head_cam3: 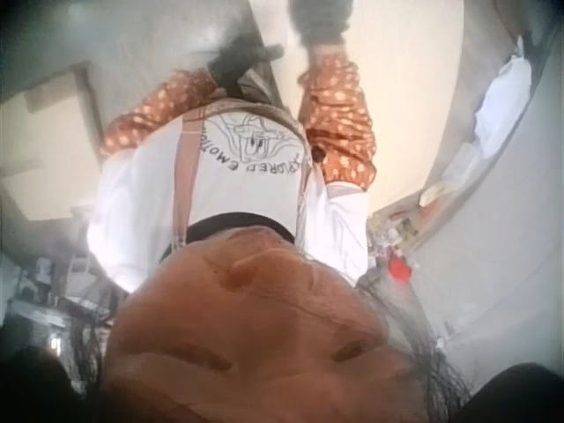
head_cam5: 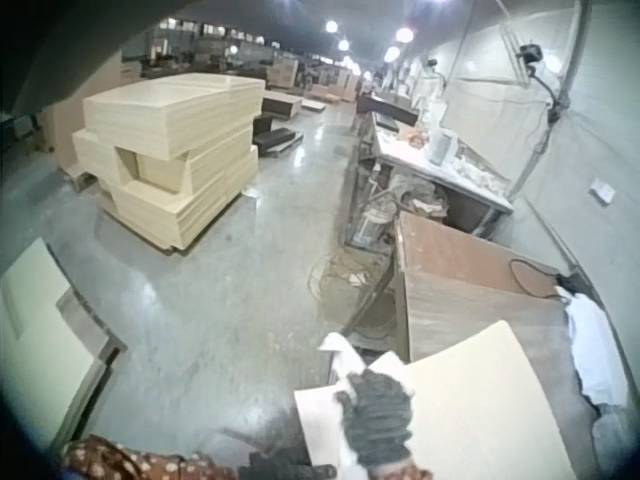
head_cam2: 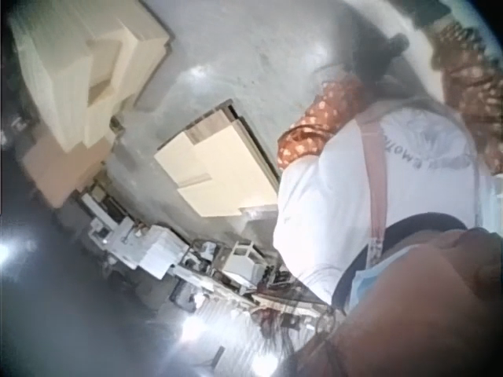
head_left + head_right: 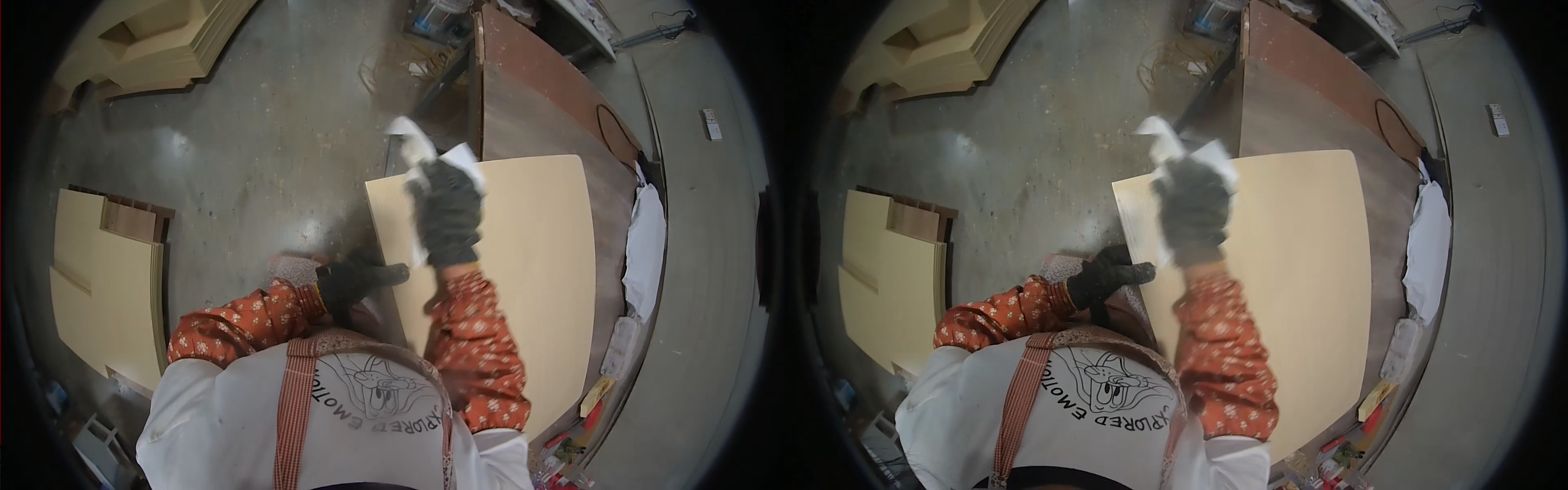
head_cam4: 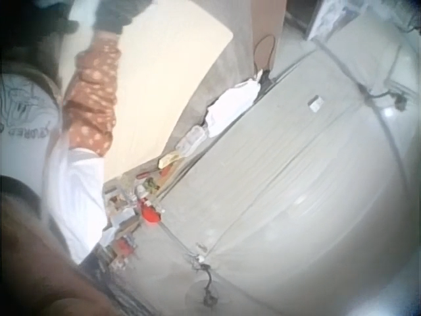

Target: The person wipes a rectangular tabletop with a cloth and a sanding block, occasionally applying a liquid from a bottle.

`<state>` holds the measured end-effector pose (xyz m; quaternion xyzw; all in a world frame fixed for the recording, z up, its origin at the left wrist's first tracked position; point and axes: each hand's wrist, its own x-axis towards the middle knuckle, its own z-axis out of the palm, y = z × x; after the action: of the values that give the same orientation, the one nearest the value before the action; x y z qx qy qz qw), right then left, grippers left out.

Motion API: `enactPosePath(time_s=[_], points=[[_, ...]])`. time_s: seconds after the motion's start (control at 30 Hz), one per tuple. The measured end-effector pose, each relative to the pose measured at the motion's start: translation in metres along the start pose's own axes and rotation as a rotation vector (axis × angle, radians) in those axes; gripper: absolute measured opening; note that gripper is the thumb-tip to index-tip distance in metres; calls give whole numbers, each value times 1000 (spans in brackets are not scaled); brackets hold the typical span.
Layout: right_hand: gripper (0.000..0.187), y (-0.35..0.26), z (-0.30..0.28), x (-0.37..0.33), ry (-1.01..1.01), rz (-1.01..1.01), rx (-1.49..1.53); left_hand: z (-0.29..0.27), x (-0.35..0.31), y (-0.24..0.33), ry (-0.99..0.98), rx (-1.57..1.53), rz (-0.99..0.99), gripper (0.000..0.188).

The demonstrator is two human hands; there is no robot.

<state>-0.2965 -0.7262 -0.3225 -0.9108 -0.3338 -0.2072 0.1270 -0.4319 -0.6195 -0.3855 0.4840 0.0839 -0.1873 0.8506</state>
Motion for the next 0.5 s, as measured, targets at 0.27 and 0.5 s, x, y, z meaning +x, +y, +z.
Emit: enactPosePath(time_s=[0.27, 0.5], points=[[27, -13, 5, 8, -68, -107, -108, 0, -9, 19, -96, 314, -19, 38], [19, 47, 7, 37, -68, 113, 155, -5, -2, -21, 28, 171, -59, 37]])
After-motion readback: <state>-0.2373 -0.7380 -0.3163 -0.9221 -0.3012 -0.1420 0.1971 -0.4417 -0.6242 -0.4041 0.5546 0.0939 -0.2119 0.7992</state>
